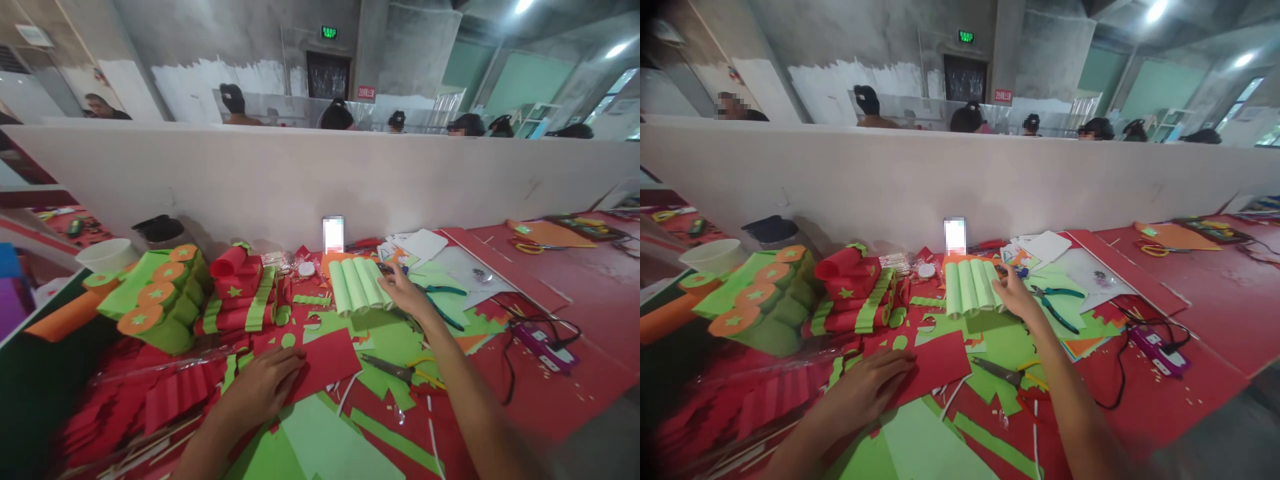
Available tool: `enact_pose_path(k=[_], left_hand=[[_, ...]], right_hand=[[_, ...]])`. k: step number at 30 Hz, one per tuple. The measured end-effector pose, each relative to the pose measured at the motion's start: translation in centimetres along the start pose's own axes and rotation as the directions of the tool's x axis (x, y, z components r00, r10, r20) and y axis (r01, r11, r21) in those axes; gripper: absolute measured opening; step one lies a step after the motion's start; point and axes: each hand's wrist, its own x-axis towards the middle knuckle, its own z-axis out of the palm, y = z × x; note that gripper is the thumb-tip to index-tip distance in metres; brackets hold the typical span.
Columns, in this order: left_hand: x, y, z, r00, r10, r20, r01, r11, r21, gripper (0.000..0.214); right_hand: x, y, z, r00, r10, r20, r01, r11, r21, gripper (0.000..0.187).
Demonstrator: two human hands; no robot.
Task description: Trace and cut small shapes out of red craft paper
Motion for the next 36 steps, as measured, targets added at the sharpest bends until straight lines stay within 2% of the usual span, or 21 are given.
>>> enact_pose_path(k=[5,10,13,22,25,31,35,36], left_hand=[[-0.1,-0.2,0.2,0.999,0.020,-0.030,-0.019,1.000,0.018,0.032],[-0.4,-0.8,0.8,0.999,0.026,-0.033,-0.025,0.999,0.034,0.032],[-0.3,-0.7,0.7,1.000,0.012,-0.018,-0.011,0.999,0.031,0.032],[-0.2,-0.6,0.6,0.998,0.013,-0.062,-0.014,1.000,-0.022,0.031],[-0.2,-0.6,0.5,0.998,0.011,-0.064,-0.012,1.000,-0.025,0.031],[0.0,-0.3,0.1,1.000,0.011,-0.018,-0.012,1.000,-0.020,0.034],[-0.3,-0.4,0.3,0.999,0.020,-0.030,-0.021,0.999,-0.024,0.036],[-0.4,-0.4,0.3,0.999,0.020,-0.026,-0.021,1.000,-0.019,0.036]], right_hand=[[1.3,-1.1,2.5,0.999,-0.032,-0.041,0.029,0.996,-0.082,0.051],[1.6,-1.0,4.4,0.998,-0.049,-0.045,0.042,0.990,-0.137,0.045],[1.9,-0.7,4.0,0.997,-0.048,-0.052,0.040,0.989,-0.145,0.045],[3.9,-1.0,-0.3,0.995,-0.047,-0.084,0.039,0.995,-0.089,0.046],[3.1,-1.3,0.0,0.996,-0.069,-0.065,0.062,0.993,-0.100,0.046],[1.4,-0.8,2.3,0.993,-0.075,-0.089,0.057,0.981,-0.187,0.046],[0.1,0.6,2.1,0.993,-0.078,-0.092,0.054,0.969,-0.240,0.047],[-0.3,1.1,1.9,0.995,-0.090,-0.048,0.073,0.956,-0.286,0.047]])
